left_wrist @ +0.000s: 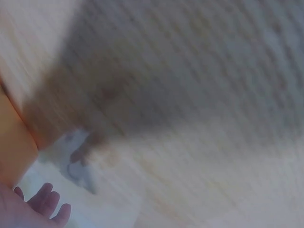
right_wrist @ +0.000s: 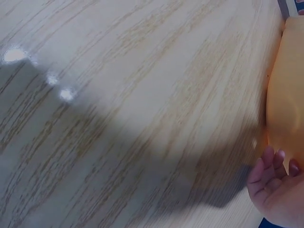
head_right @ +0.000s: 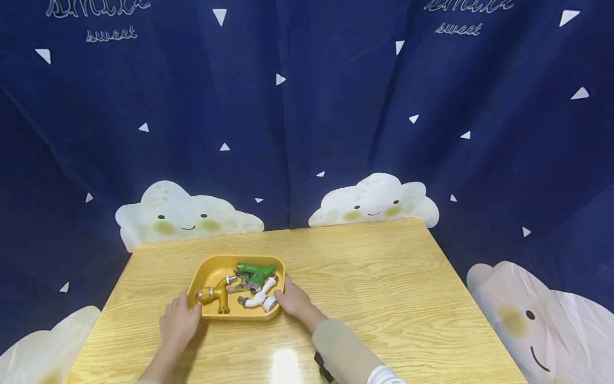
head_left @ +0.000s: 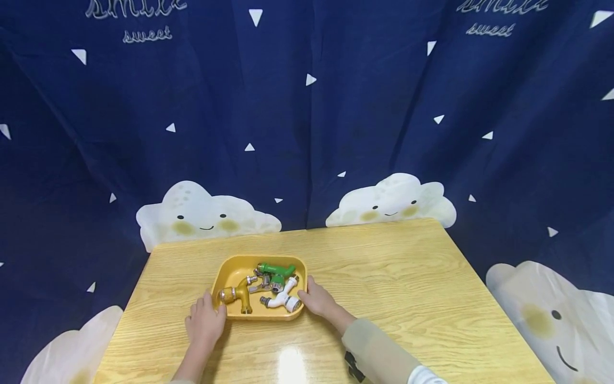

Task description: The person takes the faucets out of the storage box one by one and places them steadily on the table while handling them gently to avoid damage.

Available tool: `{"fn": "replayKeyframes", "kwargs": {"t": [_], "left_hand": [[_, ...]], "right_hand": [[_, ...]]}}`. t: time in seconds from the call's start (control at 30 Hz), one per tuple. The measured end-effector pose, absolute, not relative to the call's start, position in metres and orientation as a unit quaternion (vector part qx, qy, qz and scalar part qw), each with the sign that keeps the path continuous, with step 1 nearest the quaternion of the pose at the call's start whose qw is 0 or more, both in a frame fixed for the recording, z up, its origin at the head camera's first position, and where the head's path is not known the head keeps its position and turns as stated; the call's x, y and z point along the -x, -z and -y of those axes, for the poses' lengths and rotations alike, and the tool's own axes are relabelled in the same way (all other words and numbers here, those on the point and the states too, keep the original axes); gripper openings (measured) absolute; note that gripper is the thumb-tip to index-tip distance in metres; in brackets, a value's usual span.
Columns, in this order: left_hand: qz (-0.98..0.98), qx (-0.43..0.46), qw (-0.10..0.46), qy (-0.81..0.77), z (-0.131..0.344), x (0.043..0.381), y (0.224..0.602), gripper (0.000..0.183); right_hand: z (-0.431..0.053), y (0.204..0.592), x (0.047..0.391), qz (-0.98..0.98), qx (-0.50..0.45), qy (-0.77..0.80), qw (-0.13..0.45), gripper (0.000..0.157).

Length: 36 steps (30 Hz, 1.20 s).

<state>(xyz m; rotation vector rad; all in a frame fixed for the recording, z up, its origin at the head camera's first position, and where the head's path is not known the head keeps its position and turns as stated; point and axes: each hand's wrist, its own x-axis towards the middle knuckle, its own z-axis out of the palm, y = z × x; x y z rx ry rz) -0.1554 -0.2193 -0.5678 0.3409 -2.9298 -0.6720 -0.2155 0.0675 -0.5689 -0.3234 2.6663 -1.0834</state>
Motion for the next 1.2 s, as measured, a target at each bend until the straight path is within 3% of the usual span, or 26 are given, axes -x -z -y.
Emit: {"fn": "replayKeyframes", "kwargs": {"t": [0.43,0.7,1.2], "left_hand": [[0.966,-0.130,0.070,0.213,0.216,0.130,0.569,0.043],[0.963,-0.141,0.075,0.216,0.214,0.118,0.572,0.041],[0.958,-0.158,0.081,0.226,0.212,0.103,0.571,0.038]], "right_hand": [[-0.064,0.571,0.211,-0.924,0.116,0.344,0.119,0.045],[-0.065,0.570,0.205,-0.924,0.113,0.337,0.141,0.064],[-0.064,0.567,0.196,-0.927,0.122,0.329,0.135,0.059]]}}
